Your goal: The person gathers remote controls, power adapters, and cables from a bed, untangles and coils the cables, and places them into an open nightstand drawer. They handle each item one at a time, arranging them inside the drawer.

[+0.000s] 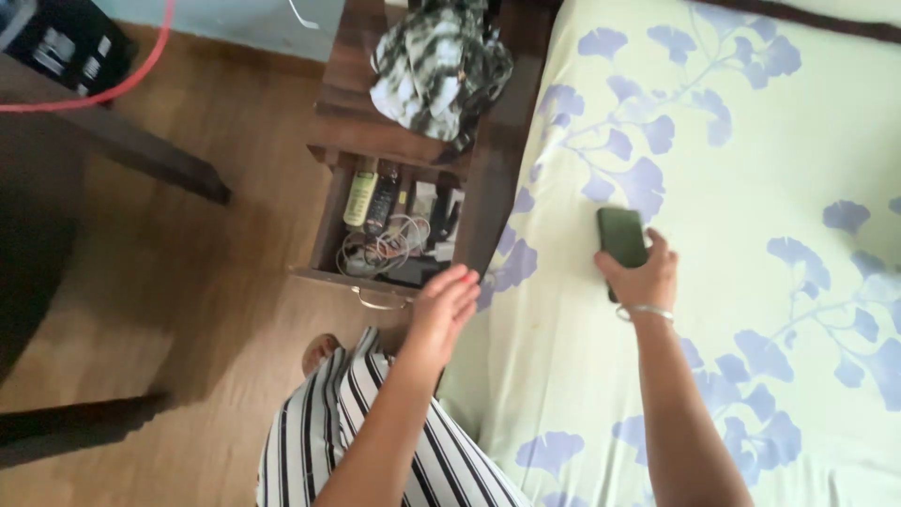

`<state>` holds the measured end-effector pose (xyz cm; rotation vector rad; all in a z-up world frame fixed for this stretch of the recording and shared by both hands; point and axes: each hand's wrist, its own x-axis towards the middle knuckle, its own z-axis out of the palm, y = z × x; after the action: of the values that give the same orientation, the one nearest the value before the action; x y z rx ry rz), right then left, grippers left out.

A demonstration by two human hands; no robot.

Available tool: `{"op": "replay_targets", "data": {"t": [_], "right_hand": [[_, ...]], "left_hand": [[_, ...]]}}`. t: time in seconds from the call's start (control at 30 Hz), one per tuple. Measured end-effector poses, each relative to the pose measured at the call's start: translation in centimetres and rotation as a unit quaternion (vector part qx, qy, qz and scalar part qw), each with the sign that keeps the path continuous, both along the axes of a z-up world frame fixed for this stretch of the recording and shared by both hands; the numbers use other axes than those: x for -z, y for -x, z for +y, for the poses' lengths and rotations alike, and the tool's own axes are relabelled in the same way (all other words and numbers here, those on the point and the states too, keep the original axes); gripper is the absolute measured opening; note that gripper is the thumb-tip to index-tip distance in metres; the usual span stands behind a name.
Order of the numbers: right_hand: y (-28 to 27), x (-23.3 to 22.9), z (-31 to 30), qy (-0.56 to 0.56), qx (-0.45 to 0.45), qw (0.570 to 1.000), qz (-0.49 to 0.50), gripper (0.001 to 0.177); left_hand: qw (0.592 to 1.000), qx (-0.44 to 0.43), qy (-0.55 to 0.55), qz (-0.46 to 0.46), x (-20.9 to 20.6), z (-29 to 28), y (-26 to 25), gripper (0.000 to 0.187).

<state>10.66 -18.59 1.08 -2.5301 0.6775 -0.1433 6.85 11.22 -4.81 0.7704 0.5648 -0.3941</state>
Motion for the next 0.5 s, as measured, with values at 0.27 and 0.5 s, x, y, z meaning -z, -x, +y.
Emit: {"op": "replay_targets", "data": {"t": [0.27, 0.5], "right_hand": [[5.4, -3.6, 10.5, -0.124, -0.230, 0.954, -0.149, 0.097], [9.2, -4.2, 14.2, -0.322, -0.264, 0.905, -0.089, 0.095]], "left_hand": [[0.986, 0.108, -0.046, -0.118, -4.5, -4.6, 1.3, 0.066], [0.980, -0.062, -0.096, -0.161, -5.8, -3.3, 0.6, 0.042]]}}
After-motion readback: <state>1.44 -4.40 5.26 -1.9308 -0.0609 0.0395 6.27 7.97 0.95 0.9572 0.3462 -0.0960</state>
